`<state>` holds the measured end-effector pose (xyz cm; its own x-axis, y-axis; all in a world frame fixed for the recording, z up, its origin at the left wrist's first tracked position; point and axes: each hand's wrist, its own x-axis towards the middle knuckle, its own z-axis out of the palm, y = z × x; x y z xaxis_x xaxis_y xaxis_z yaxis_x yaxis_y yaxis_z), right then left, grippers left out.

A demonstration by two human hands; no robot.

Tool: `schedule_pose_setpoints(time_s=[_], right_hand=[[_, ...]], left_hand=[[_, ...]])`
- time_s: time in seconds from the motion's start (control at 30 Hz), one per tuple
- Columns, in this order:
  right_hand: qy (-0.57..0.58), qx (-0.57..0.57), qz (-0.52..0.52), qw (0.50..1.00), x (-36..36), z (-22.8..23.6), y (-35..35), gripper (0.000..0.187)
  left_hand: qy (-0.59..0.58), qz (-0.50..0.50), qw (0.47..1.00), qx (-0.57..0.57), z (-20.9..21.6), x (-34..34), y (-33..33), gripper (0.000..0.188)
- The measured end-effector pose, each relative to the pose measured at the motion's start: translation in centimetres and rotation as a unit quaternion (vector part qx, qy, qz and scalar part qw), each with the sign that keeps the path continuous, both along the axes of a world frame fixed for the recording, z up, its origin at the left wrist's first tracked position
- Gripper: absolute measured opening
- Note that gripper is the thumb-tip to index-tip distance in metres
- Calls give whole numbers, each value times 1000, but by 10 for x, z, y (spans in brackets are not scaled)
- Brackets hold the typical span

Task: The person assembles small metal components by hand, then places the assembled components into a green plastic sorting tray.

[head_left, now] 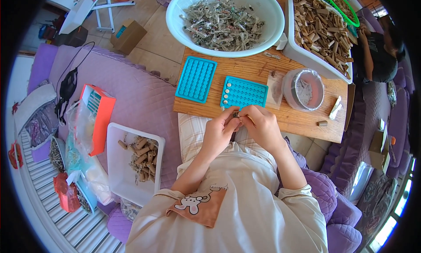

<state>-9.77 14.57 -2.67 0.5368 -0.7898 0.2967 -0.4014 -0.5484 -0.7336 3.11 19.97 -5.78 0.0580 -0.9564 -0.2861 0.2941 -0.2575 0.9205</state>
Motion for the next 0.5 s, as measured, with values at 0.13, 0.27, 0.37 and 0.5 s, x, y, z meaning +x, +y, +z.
schedule_pose_setpoints(time_s=[0.13, 0.27, 0.37, 0.5], right_hand=[[68, 109, 11, 992, -2, 10, -4, 13], [94, 163, 50, 981, -8, 14, -15, 17], [134, 99, 68, 984, -16, 19, -27, 25], [184, 75, 154, 968, -28, 42, -53, 27]], left_hand=[[-148, -52, 987, -23, -4, -1, 3, 23], [-250, -164, 954, -27, 2, -1, -2, 26], [-204, -193, 959, -23, 6, -3, -6, 27], [53, -189, 980, 21, 6, -9, -7, 27]])
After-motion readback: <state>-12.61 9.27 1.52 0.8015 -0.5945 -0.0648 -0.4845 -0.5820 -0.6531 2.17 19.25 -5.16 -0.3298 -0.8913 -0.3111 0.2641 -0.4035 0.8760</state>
